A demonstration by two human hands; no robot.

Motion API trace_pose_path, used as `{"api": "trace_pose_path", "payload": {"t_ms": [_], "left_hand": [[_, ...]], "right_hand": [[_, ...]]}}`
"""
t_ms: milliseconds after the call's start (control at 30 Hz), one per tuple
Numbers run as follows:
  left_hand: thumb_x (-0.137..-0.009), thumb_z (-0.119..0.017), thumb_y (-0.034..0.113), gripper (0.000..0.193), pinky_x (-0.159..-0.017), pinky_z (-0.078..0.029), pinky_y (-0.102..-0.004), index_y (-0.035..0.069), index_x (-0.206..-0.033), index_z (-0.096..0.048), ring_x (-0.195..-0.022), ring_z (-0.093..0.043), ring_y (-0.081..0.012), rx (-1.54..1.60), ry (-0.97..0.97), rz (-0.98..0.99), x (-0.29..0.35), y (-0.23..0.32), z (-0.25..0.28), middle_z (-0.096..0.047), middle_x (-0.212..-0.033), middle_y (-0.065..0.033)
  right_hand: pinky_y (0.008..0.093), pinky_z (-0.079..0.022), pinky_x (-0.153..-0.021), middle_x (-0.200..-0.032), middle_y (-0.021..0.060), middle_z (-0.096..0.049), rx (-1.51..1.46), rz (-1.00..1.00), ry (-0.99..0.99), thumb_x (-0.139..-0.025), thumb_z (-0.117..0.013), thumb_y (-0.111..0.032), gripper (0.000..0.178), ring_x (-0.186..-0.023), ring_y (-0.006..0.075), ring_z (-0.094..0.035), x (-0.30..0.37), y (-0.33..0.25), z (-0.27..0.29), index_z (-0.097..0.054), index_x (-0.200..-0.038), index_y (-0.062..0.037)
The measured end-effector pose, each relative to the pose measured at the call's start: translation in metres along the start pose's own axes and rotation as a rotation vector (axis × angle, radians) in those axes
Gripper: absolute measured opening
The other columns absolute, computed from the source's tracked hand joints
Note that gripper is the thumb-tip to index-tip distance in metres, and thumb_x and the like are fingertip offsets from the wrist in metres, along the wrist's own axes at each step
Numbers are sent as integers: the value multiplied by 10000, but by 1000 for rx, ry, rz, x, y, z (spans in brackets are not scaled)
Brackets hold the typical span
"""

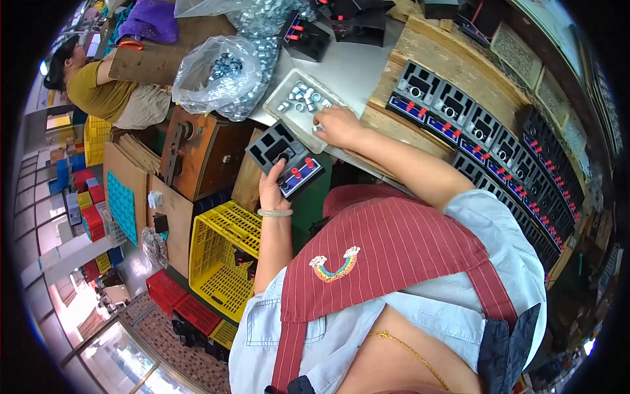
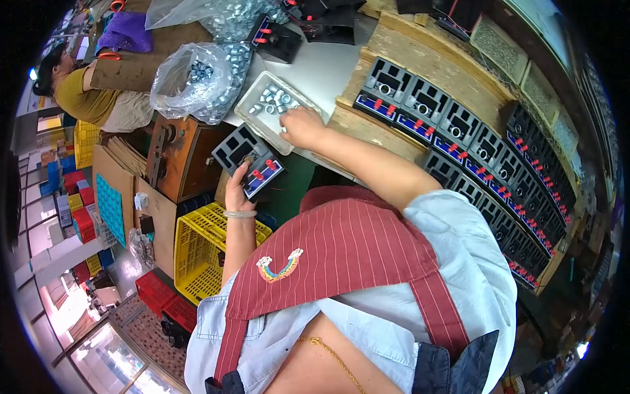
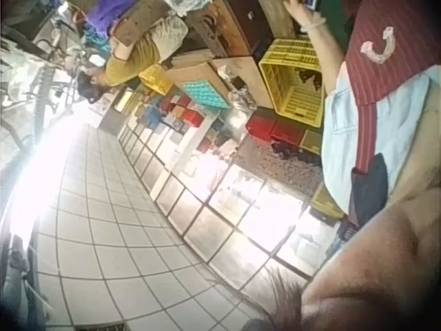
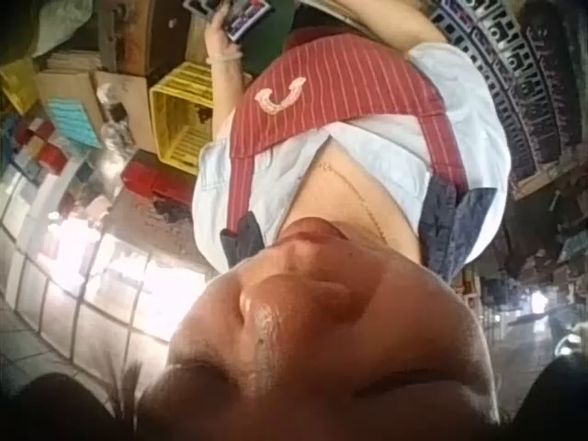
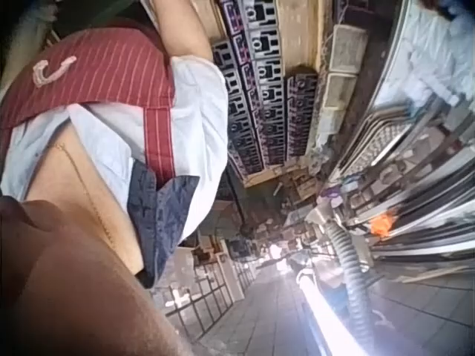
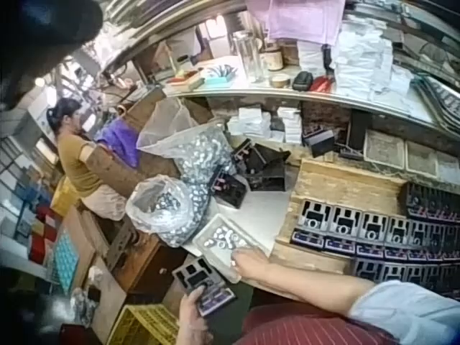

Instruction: Assembling electronic units by placing small metal components into black plastic housings at a workshop bench.

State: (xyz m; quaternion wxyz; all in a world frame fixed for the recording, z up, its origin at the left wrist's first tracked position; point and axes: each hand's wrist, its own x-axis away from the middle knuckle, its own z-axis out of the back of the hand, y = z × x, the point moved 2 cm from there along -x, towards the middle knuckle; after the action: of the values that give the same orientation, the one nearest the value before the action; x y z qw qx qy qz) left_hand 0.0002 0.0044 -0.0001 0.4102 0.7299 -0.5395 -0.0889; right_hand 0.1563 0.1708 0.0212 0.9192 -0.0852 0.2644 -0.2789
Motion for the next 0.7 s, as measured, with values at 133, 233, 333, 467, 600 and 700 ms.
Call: {"api": "trace_pose_path", "payload": {"t_ms": [133, 233, 333, 467, 600, 700], "left_hand": [[-821, -645, -4, 330, -767, -569, -340, -6, -1140, -564, -872, -665, -212, -1, 10, -4, -1, 9, 5, -661, -1012, -101], [-794, -642, -34, 307, -756, -561, -332, -12, -1088, -556, -836, -653, -194, -37, -22, -39, -7, 2, -4, -656, -982, -96], [-768, -649, -41, 349, -733, -553, -319, -10, -1091, -520, -820, -643, -185, -100, -53, -32, -15, -12, -19, -637, -973, -101], [-736, -663, -51, 447, -713, -533, -294, -11, -1128, -453, -808, -625, -170, -228, -134, -61, -17, -29, -63, -601, -967, -103], [-716, -658, -74, 519, -793, -497, -293, -8, -1174, -423, -917, -586, -168, -326, -223, -95, -3, -44, -97, -550, -1071, -104], [-715, -658, -61, 506, -785, -488, -293, 6, -1164, -434, -930, -572, -162, -367, -217, -86, 4, -62, -101, -533, -1060, -83]], "right_hand": [[433, -527, -721, -848, 138, -677, 214, -11, -327, -789, -582, -176, 161, -795, 342, -652, -18, 17, -38, -689, -817, -60], [419, -530, -676, -775, 127, -688, -97, -172, -158, -816, -560, -145, 197, -730, 275, -676, -19, 19, -14, -702, -925, -63], [326, -513, -619, -726, 94, -670, -759, -365, -50, -832, -539, -81, 237, -666, 170, -656, 2, -5, 45, -680, -1022, -56], [309, -486, -561, -655, 83, -639, -618, -240, 24, -776, -616, -63, 168, -588, 180, -630, 30, -34, 87, -587, -938, -28], [403, -494, -589, -672, 141, -635, -381, -236, 26, -746, -626, -84, 136, -644, 314, -640, 50, -27, 104, -562, -856, -35], [457, -495, -610, -688, 158, -635, -287, -205, 7, -741, -615, -83, 128, -678, 367, -635, 63, -22, 110, -560, -846, -35]]}}
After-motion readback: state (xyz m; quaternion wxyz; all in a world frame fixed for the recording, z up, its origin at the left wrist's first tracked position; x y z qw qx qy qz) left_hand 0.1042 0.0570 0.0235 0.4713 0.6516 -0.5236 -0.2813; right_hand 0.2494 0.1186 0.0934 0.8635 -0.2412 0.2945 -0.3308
